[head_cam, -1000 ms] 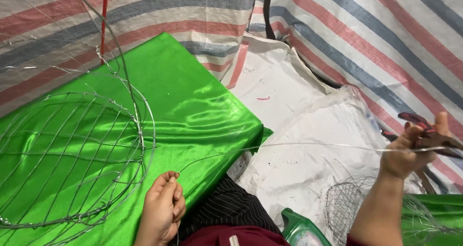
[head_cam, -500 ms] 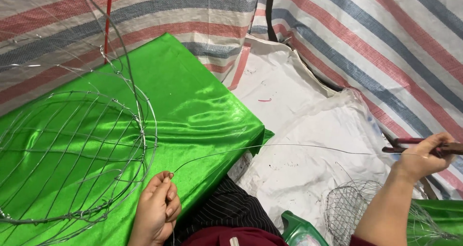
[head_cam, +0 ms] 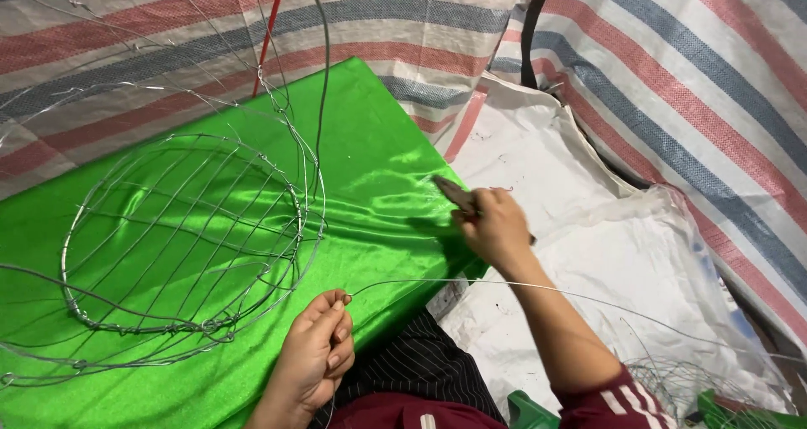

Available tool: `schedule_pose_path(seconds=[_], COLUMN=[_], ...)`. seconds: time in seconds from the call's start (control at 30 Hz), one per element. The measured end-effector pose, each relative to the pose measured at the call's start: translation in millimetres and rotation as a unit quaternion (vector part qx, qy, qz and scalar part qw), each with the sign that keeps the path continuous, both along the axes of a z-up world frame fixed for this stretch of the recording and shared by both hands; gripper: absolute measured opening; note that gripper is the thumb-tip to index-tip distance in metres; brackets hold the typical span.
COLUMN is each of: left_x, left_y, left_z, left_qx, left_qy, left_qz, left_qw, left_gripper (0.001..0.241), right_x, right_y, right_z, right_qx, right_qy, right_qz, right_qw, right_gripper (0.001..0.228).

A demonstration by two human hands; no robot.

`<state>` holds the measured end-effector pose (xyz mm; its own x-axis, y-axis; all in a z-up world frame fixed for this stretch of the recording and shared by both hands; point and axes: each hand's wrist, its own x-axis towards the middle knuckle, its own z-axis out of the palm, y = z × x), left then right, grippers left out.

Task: Assembling a wire frame by cutting and twisting thin wire to secure components together.

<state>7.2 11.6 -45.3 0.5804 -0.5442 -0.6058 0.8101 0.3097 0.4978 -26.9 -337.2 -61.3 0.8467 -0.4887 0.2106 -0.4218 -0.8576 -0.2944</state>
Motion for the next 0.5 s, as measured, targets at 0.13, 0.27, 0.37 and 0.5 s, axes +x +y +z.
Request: schedule_pose_path(seconds=[0.13,0.27,0.37,0.5], left_x=[-2.2,-0.2,3.9,7.0], left_y=[3.9,5.8,5.2,-0.4], left_z=[17.8,16.0,14.5,16.3], left_qx=[0.024,0.024,0.028,0.02], left_qy=[-0.001,0.002,0.009,0.009], left_qz=[0.0,-0.006,-0.002,-0.007], left_qw=[1.0,1.0,1.0,1.0], left_gripper=[0.011,0.012,0.012,0.01], right_x=[77.6,115.0,119.2,114.1], right_y=[46.2,66.4,73.8,70.2], right_z=[-7.7,-26.1,-32.0,-38.1], right_qx=[-0.036,-0.04,-0.023,-0.035], right_qy=[0.01,0.018,0.041,0.043], right_qz=[0.068,0.09,0.104,0.125], right_qw=[0.997,0.995,0.993,0.991], right_gripper=[0.042,0.049,0.055,0.07])
